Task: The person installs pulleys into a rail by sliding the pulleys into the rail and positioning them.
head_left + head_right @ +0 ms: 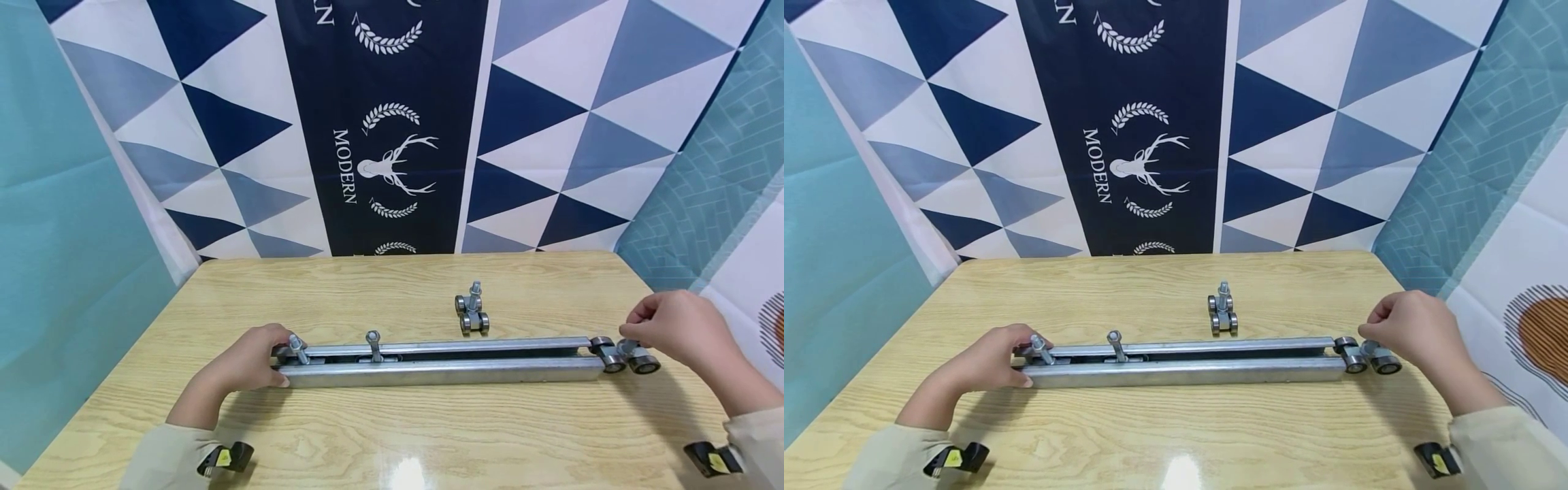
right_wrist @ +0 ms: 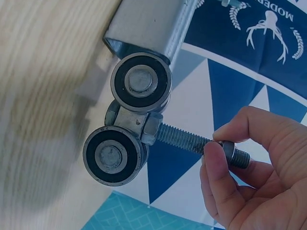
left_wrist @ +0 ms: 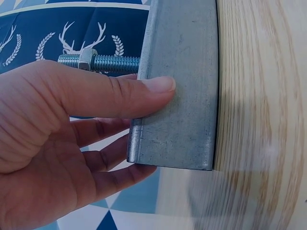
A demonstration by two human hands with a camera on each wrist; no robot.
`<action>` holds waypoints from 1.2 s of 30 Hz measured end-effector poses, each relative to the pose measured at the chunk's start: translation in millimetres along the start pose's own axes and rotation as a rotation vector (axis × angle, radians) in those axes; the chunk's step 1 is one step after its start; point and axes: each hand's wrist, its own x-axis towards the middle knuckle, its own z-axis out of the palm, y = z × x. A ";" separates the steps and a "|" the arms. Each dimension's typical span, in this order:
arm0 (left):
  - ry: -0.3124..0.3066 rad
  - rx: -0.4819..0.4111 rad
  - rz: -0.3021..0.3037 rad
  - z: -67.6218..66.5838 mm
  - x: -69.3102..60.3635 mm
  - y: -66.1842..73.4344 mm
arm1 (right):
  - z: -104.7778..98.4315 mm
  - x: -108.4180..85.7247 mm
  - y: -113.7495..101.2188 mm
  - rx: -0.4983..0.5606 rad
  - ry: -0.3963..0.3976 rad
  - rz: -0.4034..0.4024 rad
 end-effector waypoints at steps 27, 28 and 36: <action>0.006 -0.016 0.014 -0.8 -0.8 -0.1 | 17.3 1.8 -22.7 0.021 -0.020 -0.099; 0.007 -0.016 0.015 -0.9 -0.8 0.1 | 18.1 1.9 -24.0 0.023 -0.020 -0.100; 0.007 -0.011 0.006 -1.2 -1.0 1.5 | 21.9 3.5 -31.2 0.034 -0.019 -0.121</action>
